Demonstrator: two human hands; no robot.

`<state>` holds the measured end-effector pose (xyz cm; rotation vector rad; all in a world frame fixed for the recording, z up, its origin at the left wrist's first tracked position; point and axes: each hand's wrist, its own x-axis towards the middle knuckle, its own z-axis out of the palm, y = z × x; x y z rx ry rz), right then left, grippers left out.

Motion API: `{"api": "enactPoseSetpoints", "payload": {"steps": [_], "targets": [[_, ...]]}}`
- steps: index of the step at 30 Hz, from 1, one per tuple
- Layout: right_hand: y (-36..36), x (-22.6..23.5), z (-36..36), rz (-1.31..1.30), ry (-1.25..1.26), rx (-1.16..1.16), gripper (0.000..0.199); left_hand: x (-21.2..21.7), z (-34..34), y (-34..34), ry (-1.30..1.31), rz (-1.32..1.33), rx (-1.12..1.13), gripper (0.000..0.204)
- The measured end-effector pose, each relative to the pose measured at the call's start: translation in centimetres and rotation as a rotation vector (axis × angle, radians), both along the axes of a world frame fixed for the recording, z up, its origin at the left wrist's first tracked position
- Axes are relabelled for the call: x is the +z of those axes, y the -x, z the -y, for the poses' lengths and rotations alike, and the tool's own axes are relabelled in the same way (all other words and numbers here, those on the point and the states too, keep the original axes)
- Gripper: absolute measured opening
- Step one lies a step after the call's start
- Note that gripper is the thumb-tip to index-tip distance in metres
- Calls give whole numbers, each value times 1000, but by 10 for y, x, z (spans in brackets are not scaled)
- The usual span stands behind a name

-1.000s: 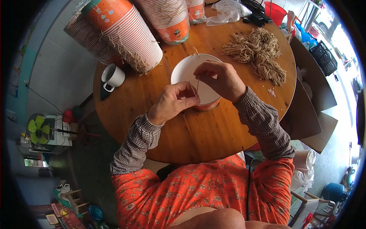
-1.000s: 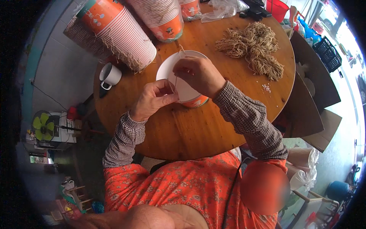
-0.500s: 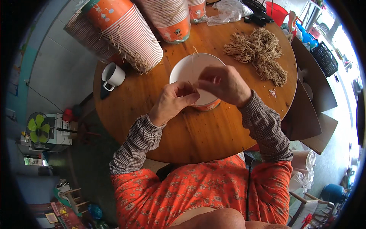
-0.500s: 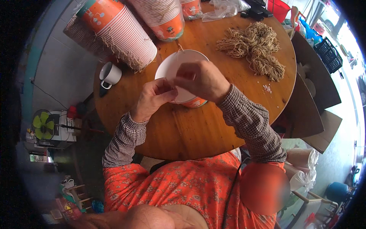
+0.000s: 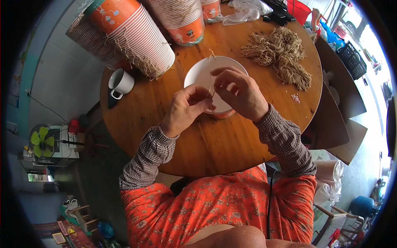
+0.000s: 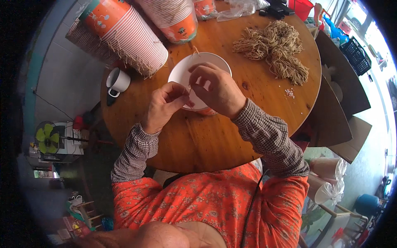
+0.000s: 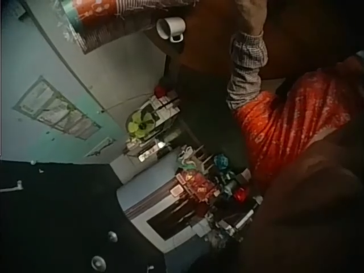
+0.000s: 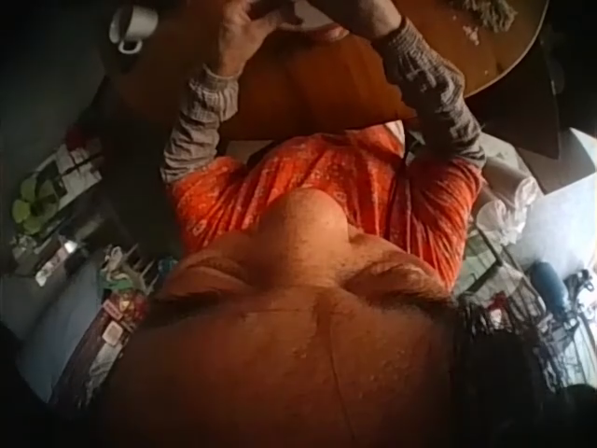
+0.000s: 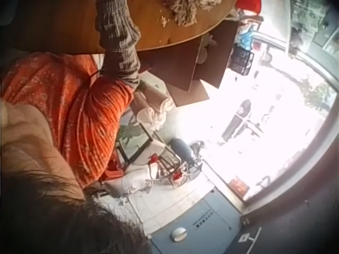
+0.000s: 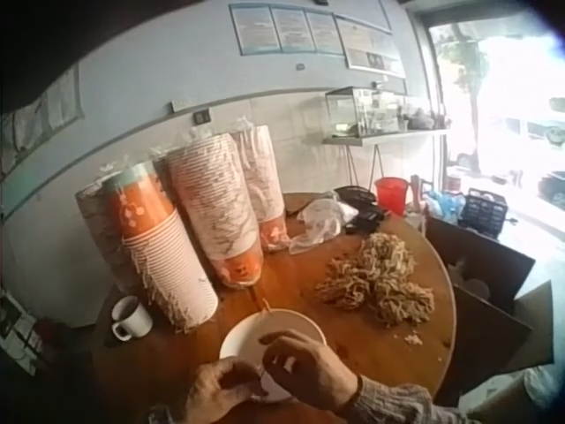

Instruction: Thread and tie string handles onto paper buckets.

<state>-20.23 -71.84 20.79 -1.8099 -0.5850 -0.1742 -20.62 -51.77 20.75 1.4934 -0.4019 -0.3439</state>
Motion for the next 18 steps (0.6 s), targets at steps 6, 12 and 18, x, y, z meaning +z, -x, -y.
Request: {"api": "enactPoseSetpoints", "payload": {"steps": [6,12,18], "targets": [[-16,-2,3,-24,56,196,9,-4,-3,-1,-131,85,-55,13],[-6,9,6,143,161,186,7,-1,-1,6,-298,257,78,10],[4,-4,15,-22,-33,172,8,-12,3,8,-275,519,311,10]]}}
